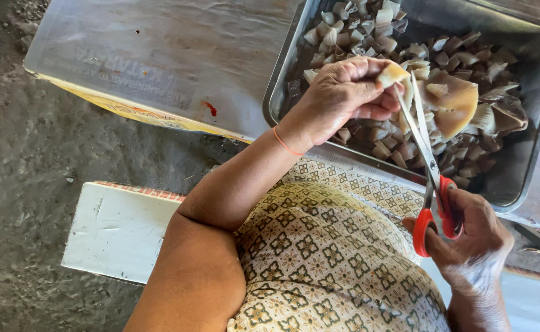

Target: The person uses red-handled scissors to cut large pieces of cooked meat into small cubes. They hold the meat in their left hand and snip it directly into a metal tray that already contains a pile of diced meat. The person works continuously, processing the meat pieces one by one.

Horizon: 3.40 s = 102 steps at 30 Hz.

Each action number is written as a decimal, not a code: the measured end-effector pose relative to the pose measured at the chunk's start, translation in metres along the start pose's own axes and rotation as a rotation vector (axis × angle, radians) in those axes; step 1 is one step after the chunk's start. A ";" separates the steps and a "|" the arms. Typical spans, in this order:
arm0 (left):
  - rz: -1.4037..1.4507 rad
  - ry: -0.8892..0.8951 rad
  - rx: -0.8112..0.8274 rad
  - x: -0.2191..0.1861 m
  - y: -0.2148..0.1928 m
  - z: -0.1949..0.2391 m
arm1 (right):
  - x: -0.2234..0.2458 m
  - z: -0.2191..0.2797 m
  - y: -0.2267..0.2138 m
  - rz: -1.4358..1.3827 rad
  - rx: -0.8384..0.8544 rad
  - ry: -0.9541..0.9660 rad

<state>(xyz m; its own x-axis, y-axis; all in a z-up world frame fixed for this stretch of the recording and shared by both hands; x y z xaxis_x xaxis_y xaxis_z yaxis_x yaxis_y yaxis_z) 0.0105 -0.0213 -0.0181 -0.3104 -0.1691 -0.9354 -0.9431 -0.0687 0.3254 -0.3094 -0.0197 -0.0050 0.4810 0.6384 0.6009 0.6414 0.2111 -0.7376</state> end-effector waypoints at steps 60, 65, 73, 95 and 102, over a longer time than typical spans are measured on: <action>-0.848 0.154 0.214 -0.028 0.033 -0.015 | 0.002 0.014 -0.014 -0.483 -0.181 0.219; -0.667 0.266 0.195 -0.030 0.026 -0.011 | 0.003 0.002 -0.018 -0.154 -0.050 -0.025; -0.624 0.280 0.206 -0.030 0.027 -0.010 | -0.001 0.008 -0.006 -0.095 -0.072 -0.130; -0.451 0.160 0.146 -0.034 0.025 -0.014 | 0.004 0.008 -0.006 -0.553 -0.006 0.253; -0.484 -0.013 0.123 -0.020 0.019 -0.002 | -0.004 0.012 0.000 -0.625 -0.094 0.187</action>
<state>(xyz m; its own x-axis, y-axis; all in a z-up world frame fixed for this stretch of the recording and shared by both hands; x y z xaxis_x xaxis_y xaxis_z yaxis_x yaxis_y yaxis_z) -0.0010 -0.0216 0.0072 0.1660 -0.1345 -0.9769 -0.9861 -0.0196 -0.1648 -0.3187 -0.0135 -0.0114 0.0911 0.2756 0.9569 0.8787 0.4300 -0.2075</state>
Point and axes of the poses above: each hand's wrist, its own z-axis away from the middle knuckle, its own y-axis out of the palm, x = y × z, the point moved 1 cm from there along -z, towards the middle knuckle, and after that the axes turned 11 degrees about -z, right-handed, at the moved point
